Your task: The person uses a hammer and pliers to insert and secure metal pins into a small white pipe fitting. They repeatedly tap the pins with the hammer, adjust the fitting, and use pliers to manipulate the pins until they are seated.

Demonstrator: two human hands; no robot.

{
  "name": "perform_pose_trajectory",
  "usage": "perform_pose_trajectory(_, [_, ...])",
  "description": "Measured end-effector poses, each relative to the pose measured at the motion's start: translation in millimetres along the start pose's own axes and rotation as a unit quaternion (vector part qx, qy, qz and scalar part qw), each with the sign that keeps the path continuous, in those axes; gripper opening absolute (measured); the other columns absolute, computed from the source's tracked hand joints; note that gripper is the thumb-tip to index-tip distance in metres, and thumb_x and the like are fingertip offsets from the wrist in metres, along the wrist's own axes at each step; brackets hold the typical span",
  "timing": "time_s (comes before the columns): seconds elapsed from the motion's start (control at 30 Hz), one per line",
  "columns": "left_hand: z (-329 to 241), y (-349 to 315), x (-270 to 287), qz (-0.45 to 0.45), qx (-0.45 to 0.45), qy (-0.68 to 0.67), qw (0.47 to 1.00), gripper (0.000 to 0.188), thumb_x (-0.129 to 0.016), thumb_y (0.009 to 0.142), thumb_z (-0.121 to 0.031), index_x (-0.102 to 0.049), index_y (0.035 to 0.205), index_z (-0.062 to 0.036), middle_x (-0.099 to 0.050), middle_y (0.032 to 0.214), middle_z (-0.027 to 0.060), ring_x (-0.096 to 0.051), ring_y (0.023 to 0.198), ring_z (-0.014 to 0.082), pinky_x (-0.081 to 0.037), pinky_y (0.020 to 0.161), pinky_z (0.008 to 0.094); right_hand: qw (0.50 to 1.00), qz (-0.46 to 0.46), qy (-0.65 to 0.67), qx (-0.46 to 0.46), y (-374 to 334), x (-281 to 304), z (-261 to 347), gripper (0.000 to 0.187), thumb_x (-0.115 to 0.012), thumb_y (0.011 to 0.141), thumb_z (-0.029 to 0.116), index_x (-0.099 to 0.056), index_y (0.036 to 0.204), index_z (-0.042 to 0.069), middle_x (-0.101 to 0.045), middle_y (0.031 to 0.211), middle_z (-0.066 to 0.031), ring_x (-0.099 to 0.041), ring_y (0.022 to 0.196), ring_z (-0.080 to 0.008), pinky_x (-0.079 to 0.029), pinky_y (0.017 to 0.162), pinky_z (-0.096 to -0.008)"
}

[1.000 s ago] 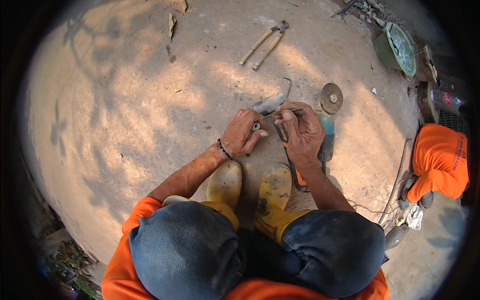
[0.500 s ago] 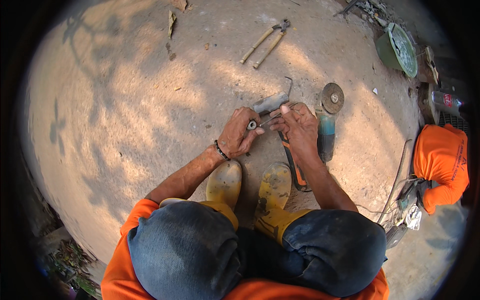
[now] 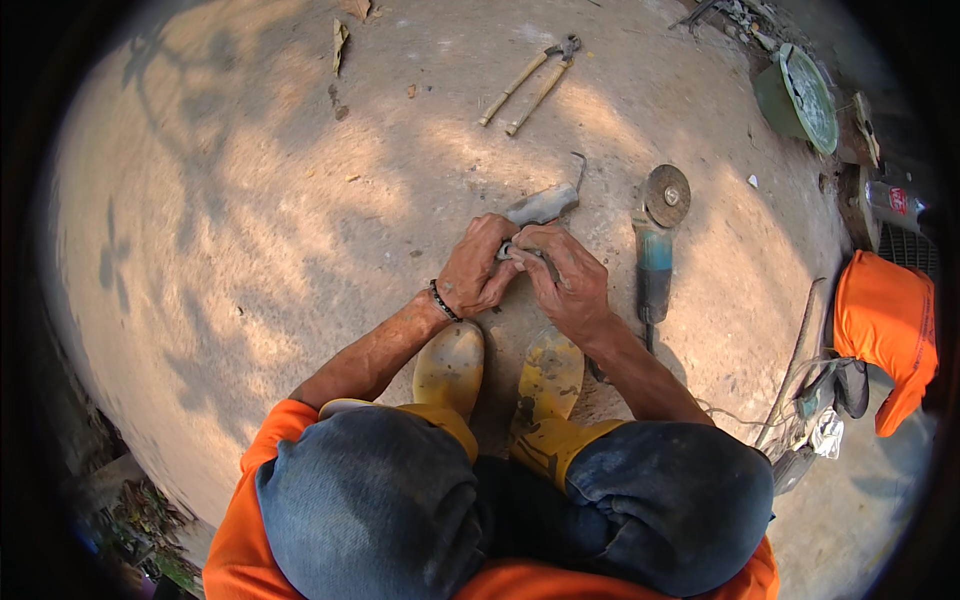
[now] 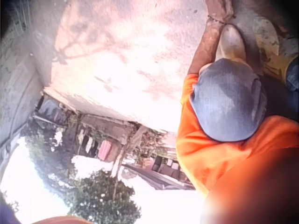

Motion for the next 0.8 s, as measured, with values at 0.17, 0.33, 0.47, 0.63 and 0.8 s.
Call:
perform_pose_trajectory(0.17, [2, 1, -1, -0.002, -0.012, -0.01, 1.0, 0.03, -0.069, 0.106, -0.02, -0.061, 0.125, 0.0014, -0.062, 0.108, 0.0192, -0.06, 0.1, 0.0412, -0.049, 0.091, 0.0494, 1.0, 0.005, -0.001, 0.007, 11, 1, 5, 0.022, -0.078, 0.097, 0.0, -0.074, 0.119, 0.001, -0.073, 0.112, -0.0134, -0.073, 0.102, -0.0319, -0.061, 0.087, -0.0418])
perform_pose_trajectory(0.33, [-2, 3, 2, -0.004, -0.026, 0.017, 0.999, 0.019, -0.064, 0.104, -0.007, -0.063, 0.12, 0.0022, -0.064, 0.11, 0.0205, -0.062, 0.103, 0.0426, -0.052, 0.091, 0.0499, 0.999, 0.027, 0.046, -0.004, 18, 4, 7, 0.019, -0.077, 0.098, 0.002, -0.073, 0.117, 0.001, -0.071, 0.109, -0.0149, -0.073, 0.095, -0.0339, -0.059, 0.082, -0.0433])
perform_pose_trajectory(0.47, [-7, 7, 3, -0.024, -0.05, 0.038, 0.998, 0.015, -0.062, 0.103, -0.003, -0.063, 0.116, 0.0024, -0.065, 0.11, 0.0212, -0.063, 0.102, 0.0425, -0.052, 0.09, 0.0493, 0.999, 0.031, 0.027, -0.024, 19, 4, 4, 0.02, -0.084, 0.094, 0.002, -0.076, 0.113, 0.001, -0.074, 0.109, -0.0114, -0.074, 0.095, -0.0233, -0.06, 0.081, -0.0359])
perform_pose_trajectory(0.63, [-8, 8, 5, -0.041, -0.078, 0.037, 0.995, 0.011, -0.061, 0.104, -0.001, -0.064, 0.114, 0.0032, -0.065, 0.108, 0.0214, -0.064, 0.099, 0.0408, -0.052, 0.088, 0.0475, 0.997, 0.048, -0.049, 0.035, 19, 5, 8, 0.026, -0.085, 0.095, 0.01, -0.073, 0.117, 0.002, -0.07, 0.112, -0.0141, -0.072, 0.1, -0.031, -0.06, 0.084, -0.0394])
perform_pose_trajectory(0.8, [4, 3, 22, -0.091, -0.026, -0.001, 0.995, 0.011, -0.057, 0.11, -0.003, -0.065, 0.113, 0.0038, -0.063, 0.104, 0.0196, -0.063, 0.096, 0.0373, -0.052, 0.086, 0.0447, 0.971, -0.001, -0.13, -0.202, -23, 23, -44, 0.046, -0.091, 0.093, 0.019, -0.065, 0.125, -0.001, -0.067, 0.116, -0.0195, -0.071, 0.105, -0.0351, -0.059, 0.088, -0.0434])
Point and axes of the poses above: each hand's wrist, its own y-axis towards the middle knuckle, its own x-axis out of the back of the hand, z = x × y, the point moved 6 cm from there along y, towards the middle knuckle
